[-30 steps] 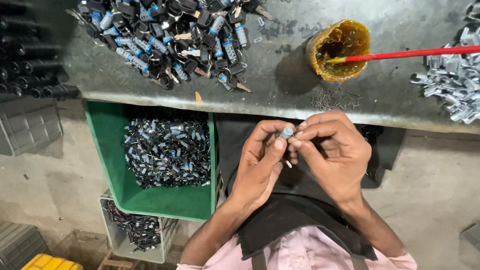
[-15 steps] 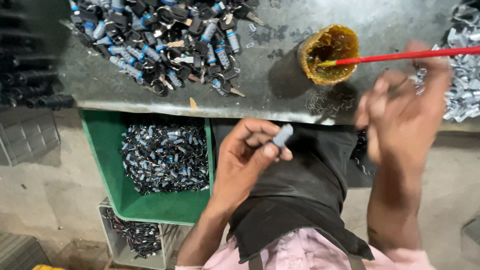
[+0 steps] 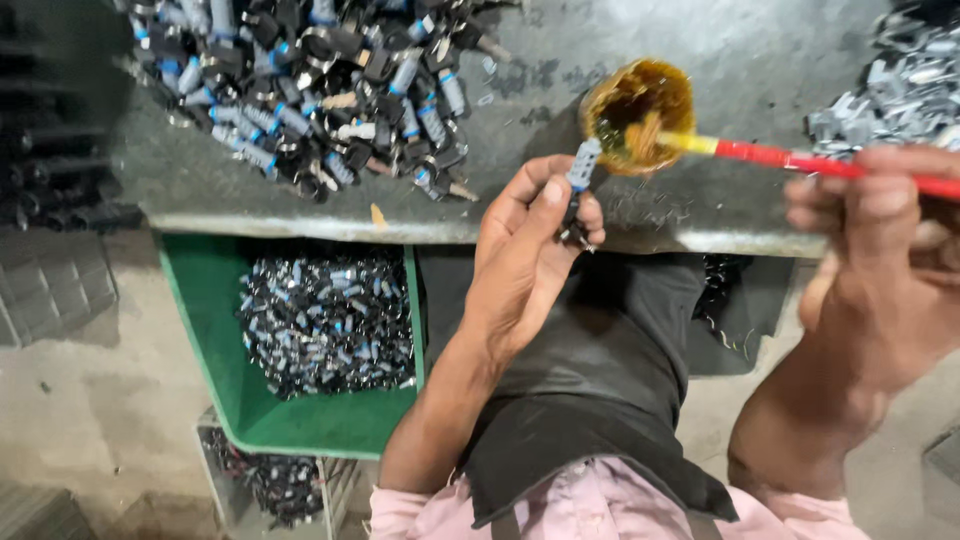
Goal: The person assembles small key fobs by inserting metal pins into gray plastic housings and applying a viscous substance with a red-handled brush. They handle each unit individually, then place the finished items into a green bin below the work surface.
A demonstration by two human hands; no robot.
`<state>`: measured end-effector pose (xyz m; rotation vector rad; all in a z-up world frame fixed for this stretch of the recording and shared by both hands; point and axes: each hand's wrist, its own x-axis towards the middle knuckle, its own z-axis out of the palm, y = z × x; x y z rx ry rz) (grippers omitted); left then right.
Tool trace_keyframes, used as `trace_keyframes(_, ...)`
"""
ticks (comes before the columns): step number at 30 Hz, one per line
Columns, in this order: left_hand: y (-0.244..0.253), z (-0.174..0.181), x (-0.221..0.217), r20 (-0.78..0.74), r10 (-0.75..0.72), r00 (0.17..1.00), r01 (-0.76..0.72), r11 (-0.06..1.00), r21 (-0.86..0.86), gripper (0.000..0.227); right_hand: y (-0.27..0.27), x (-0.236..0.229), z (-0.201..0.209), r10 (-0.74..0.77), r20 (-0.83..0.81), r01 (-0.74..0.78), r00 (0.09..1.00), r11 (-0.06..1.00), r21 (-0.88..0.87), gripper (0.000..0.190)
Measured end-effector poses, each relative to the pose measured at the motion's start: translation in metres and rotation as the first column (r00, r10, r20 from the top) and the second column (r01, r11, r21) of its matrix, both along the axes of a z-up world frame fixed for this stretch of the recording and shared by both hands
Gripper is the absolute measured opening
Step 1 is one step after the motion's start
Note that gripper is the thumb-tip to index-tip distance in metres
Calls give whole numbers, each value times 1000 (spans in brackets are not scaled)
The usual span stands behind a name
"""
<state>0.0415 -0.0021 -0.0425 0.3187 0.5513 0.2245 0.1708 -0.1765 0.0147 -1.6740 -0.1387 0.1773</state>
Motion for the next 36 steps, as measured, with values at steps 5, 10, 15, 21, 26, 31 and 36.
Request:
trace_keyframes(5, -2, 10, 2, 48, -24, 999, 25, 999, -28, 25, -14, -21, -8, 41, 37, -41, 998, 999, -1, 15)
trace_keyframes(10, -3, 9, -6, 56, 0, 998, 4, 997, -71, 25, -9, -29, -3, 38, 90, -41, 995, 998, 38, 15)
trace_keyframes(15, -4, 9, -8, 82, 8, 997, -4, 999, -53, 24, -10, -34, -4, 25, 90, -28, 996, 999, 30, 14)
trace_keyframes(21, 31, 54, -33, -1, -177, 984, 171, 951, 258, 38, 6, -25, 3, 97, 210, -71, 973, 989, -129, 12)
trace_keyframes(26, 86, 63, -113, -873, 18, 488, 665, -655, 358, 18, 25, 8, 30, 471, 134, -352, 872, 792, -499, 11)
trace_keyframes(31, 112, 86, -116, -789, 233, 568, 774, -479, 415, 27, 33, -11, 15, 623, 0, -437, 782, 548, -713, 26)
trace_keyframes(36, 118, 71, -53, -511, 316, 799, 601, -436, 669, 27, 29, -37, -23, 625, 187, -309, 757, 596, -741, 29)
